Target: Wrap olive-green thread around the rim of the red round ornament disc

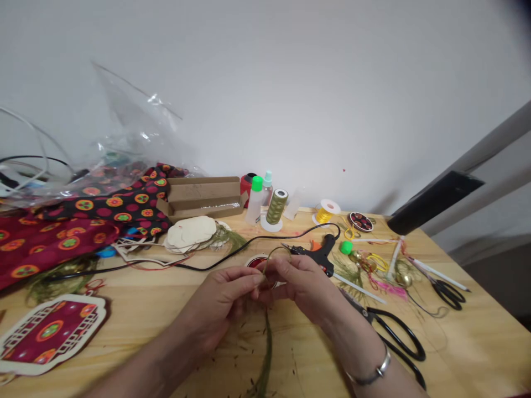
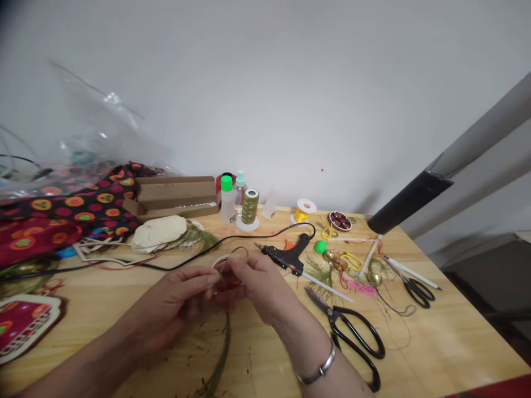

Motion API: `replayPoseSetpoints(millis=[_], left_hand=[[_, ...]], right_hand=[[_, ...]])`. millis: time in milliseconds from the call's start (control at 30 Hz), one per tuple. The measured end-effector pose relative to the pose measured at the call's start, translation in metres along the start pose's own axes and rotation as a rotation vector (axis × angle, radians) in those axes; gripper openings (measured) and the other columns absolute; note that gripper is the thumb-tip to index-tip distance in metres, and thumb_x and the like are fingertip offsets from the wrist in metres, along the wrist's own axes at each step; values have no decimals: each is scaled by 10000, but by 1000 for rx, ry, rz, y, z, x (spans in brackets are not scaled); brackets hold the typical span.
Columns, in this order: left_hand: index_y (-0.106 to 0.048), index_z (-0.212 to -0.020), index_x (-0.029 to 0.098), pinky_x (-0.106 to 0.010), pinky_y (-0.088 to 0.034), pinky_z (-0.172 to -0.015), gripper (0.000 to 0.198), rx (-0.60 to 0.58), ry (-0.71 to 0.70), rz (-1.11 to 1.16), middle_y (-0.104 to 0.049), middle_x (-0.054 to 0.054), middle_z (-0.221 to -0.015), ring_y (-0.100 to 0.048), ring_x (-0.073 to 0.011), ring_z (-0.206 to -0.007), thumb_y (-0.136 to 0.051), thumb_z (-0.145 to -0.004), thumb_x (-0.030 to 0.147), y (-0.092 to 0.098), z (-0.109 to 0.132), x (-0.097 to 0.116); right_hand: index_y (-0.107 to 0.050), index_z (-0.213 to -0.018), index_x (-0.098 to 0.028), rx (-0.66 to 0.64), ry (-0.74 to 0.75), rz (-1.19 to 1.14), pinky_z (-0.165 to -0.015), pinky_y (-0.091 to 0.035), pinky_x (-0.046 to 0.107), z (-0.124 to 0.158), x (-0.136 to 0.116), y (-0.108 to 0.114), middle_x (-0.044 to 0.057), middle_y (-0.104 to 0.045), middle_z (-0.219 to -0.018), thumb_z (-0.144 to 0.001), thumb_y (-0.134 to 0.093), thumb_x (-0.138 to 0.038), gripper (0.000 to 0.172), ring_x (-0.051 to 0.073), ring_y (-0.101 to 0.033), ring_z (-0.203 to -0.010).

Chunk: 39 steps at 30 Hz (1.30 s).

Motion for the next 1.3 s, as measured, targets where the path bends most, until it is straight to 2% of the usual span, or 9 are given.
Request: replayPoseSetpoints(millis=[100,200,300,433,567,767,867,1000,1300], left_hand=[[-633,-614,136,-171,-141,-385,131,8,-18,7,-489,50,-474,-314,-31,-391,-662,-663,254,2,-1,-1],[-636,-597,133,-177,-198,-408,144,-42,-43,23,-542,24,-515,-412,-56,-449,-643,-683,249,0,-2,0],[-661,-629,132,-188,-215,-423,141,-62,-58,-19,-602,-1,-565,-446,-70,-484,-628,-696,251,-2,-1,2],[-675,-627,137,-193,-218,-425,131,-22,-51,-58,-623,-1,-565,-443,-77,-482,-652,-668,259,-3,1,3],[-686,-638,135,-188,-264,-457,120,-14,-60,-51,-635,-6,-580,-479,-91,-523,-655,-669,246,-4,1,4],[-696,-655,143,-184,-199,-411,100,16,-30,-48,-546,45,-484,-367,-49,-425,-668,-653,239,-4,1,3],[-689,-662,133,-189,-154,-402,142,16,-12,-69,-507,51,-470,-306,-40,-403,-668,-656,273,-4,1,3],[-665,-653,125,-197,-113,-402,185,-2,-17,-91,-495,45,-497,-257,-35,-404,-660,-671,309,-3,2,2],[-678,-732,117,-181,-112,-390,223,-12,32,-64,-493,46,-493,-272,-26,-383,-674,-651,325,-2,1,1]], right_hand=[[-611,-737,-115,-44,-20,47,-594,-489,272,0,0,-1,34,-614,-647,-729,-619,-353,238,132,-592,-617],[-623,-780,-114,-68,-24,54,-541,-485,238,-2,2,-2,32,-622,-633,-710,-634,-332,229,109,-575,-563],[-624,-775,-119,-3,-20,64,-439,-444,199,-3,3,-1,6,-603,-566,-669,-663,-316,227,80,-521,-455],[-602,-633,-116,155,-13,199,-355,-295,151,-4,2,1,-44,-508,-418,-629,-683,-290,192,40,-410,-357],[-585,-590,-121,244,2,293,-369,-270,175,-5,3,2,-59,-466,-393,-622,-668,-268,172,42,-370,-352],[-551,-538,-141,279,40,408,-407,-263,192,-5,5,5,-60,-461,-409,-648,-634,-239,170,55,-355,-390],[-540,-528,-142,280,96,474,-455,-298,196,-5,3,4,-51,-483,-451,-665,-618,-214,174,66,-388,-444],[-553,-551,-140,272,94,483,-494,-332,205,-4,2,3,-36,-512,-500,-682,-601,-215,158,79,-424,-486],[-559,-548,-151,298,117,554,-517,-354,218,-3,1,6,-14,-550,-540,-678,-591,-206,145,103,-464,-530]])
Point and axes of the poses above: each hand's wrist, its own z-axis away from the middle knuckle, its own y-axis out of the back of the hand, x = y × z, the point moved 2 cm from there along -z, towards the middle knuckle
